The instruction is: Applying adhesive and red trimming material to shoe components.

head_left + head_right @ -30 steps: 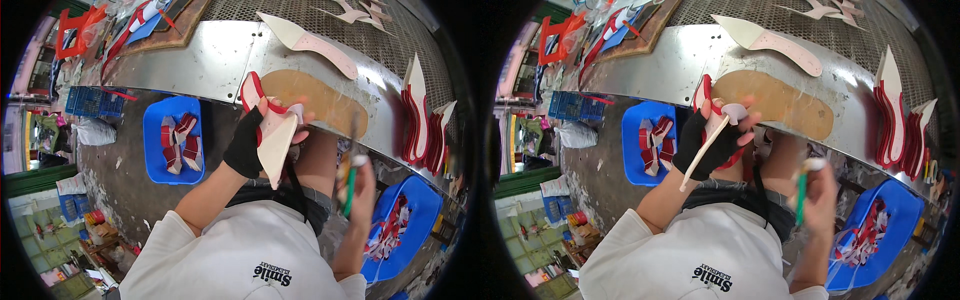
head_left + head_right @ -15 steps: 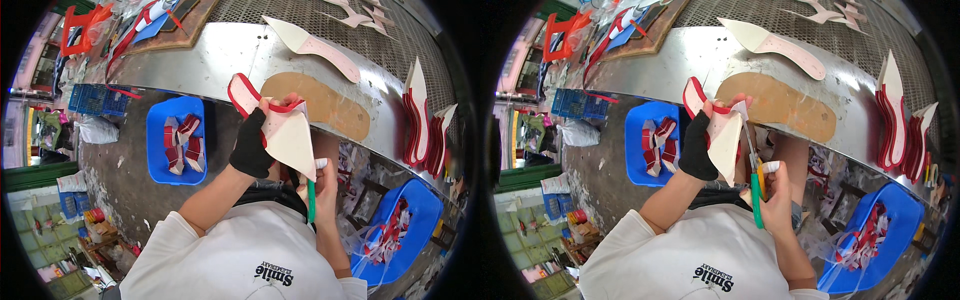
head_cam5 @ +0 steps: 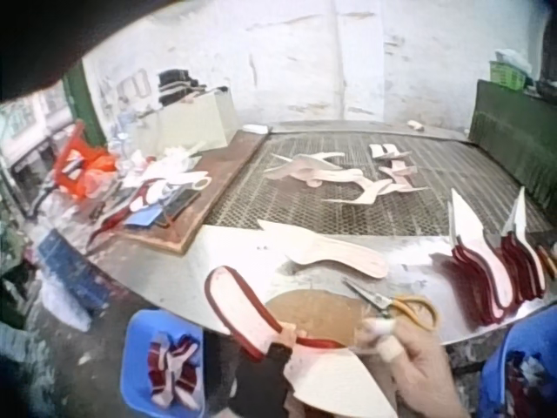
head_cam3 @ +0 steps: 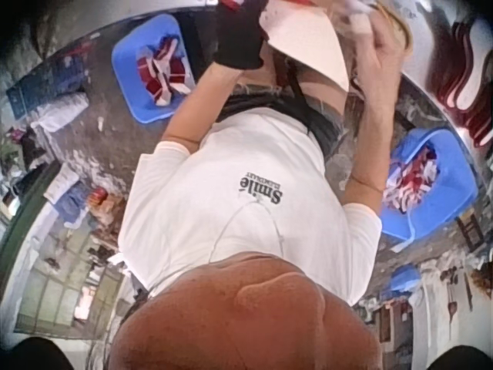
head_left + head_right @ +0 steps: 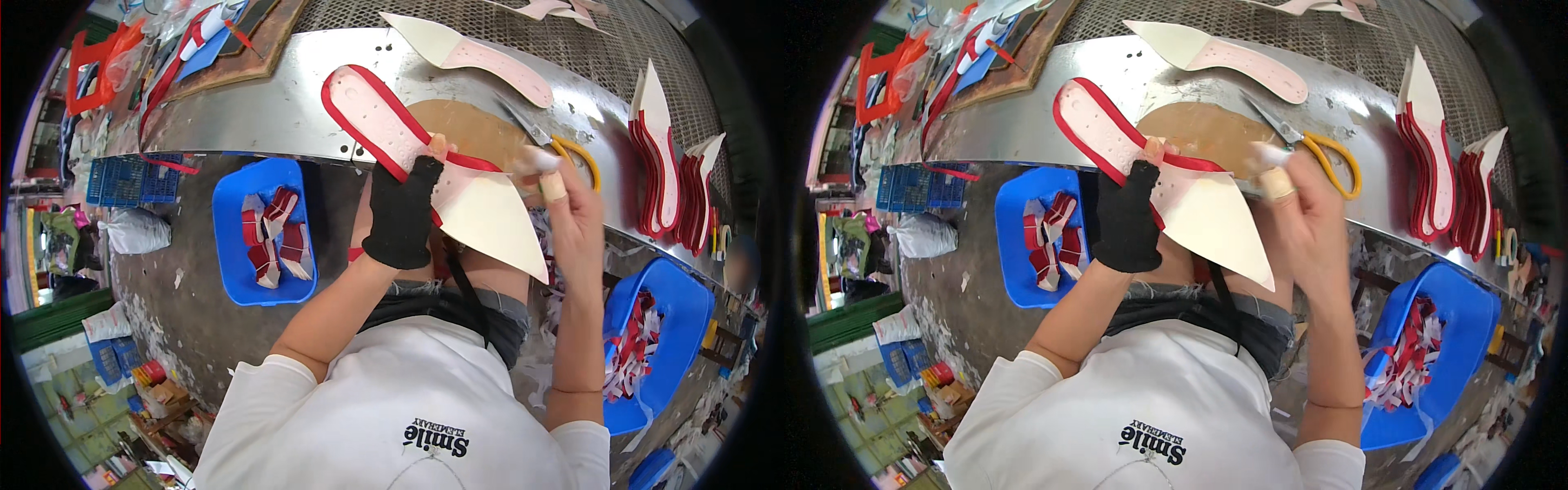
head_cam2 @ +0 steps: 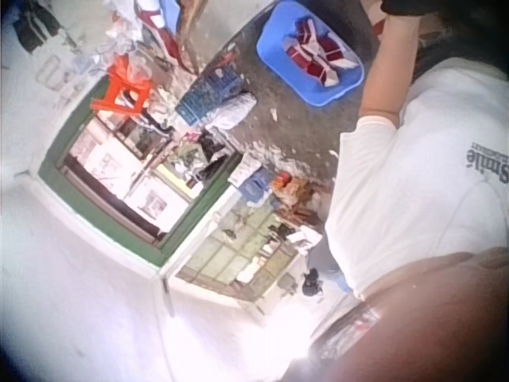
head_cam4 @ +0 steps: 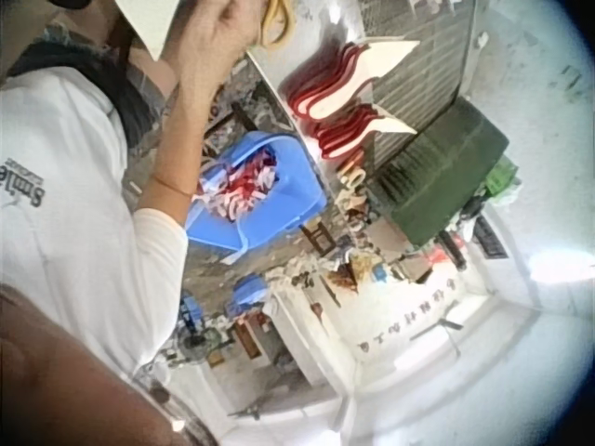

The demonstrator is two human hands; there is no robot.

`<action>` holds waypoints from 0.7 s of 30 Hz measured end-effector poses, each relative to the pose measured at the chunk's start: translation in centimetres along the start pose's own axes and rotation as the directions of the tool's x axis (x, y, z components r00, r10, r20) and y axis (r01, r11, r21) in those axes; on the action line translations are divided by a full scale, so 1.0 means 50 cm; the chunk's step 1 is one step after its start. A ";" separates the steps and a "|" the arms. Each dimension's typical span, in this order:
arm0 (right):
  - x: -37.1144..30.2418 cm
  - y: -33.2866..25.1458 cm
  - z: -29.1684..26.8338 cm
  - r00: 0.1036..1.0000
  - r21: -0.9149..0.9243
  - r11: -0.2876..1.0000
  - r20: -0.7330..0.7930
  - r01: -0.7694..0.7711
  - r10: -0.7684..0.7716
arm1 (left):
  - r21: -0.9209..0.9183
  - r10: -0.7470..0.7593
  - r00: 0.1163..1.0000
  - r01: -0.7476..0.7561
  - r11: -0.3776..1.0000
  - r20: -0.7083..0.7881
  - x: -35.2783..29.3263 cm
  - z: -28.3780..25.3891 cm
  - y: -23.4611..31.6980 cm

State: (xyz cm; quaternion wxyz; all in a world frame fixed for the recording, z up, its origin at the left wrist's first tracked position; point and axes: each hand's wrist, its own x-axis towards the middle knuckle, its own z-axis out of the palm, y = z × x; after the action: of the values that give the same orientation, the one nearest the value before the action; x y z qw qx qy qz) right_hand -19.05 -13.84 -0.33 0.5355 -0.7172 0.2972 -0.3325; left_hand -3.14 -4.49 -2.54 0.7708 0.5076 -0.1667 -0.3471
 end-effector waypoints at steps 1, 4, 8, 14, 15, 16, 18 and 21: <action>-0.007 -0.006 0.009 0.993 0.110 0.991 0.091 -0.079 0.069 | 0.013 0.051 0.998 -0.052 0.999 0.032 0.000 0.002 0.002; -0.029 -0.025 0.025 0.999 0.199 0.980 -0.033 0.004 0.002 | 0.059 0.074 0.997 -0.076 0.995 0.038 0.002 -0.003 0.017; -0.006 -0.037 0.007 0.995 0.165 0.981 0.003 -0.101 0.102 | 0.111 0.008 0.991 -0.023 0.994 0.132 -0.005 -0.005 0.025; 0.017 -0.024 0.015 0.968 -0.200 0.980 0.250 0.019 0.032 | 0.248 0.187 0.953 -0.246 0.937 0.240 -0.011 0.008 0.024; 0.016 -0.024 0.018 0.970 -0.198 0.980 0.242 0.013 0.036 | 0.192 0.141 0.963 -0.187 0.963 0.230 -0.011 0.007 0.027; 0.015 -0.023 0.021 0.962 -0.202 0.979 0.262 -0.027 0.081 | 0.136 0.085 0.965 -0.122 0.983 0.250 -0.010 0.007 0.031; 0.017 -0.022 0.026 0.952 -0.207 0.976 0.279 -0.068 0.126 | 0.226 0.024 0.962 -0.088 0.970 0.273 -0.005 0.003 0.039; 0.023 -0.020 0.029 0.974 0.037 0.991 0.194 -0.125 0.116 | 0.332 -0.022 0.929 -0.110 0.937 0.370 0.000 0.006 0.039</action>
State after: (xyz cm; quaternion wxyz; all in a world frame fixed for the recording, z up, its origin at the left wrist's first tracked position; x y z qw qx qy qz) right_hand -17.12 -13.67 0.51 0.5983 -0.7131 0.2789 -0.2361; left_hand -2.62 -4.22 -0.66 0.6317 0.5573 -0.3783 -0.3837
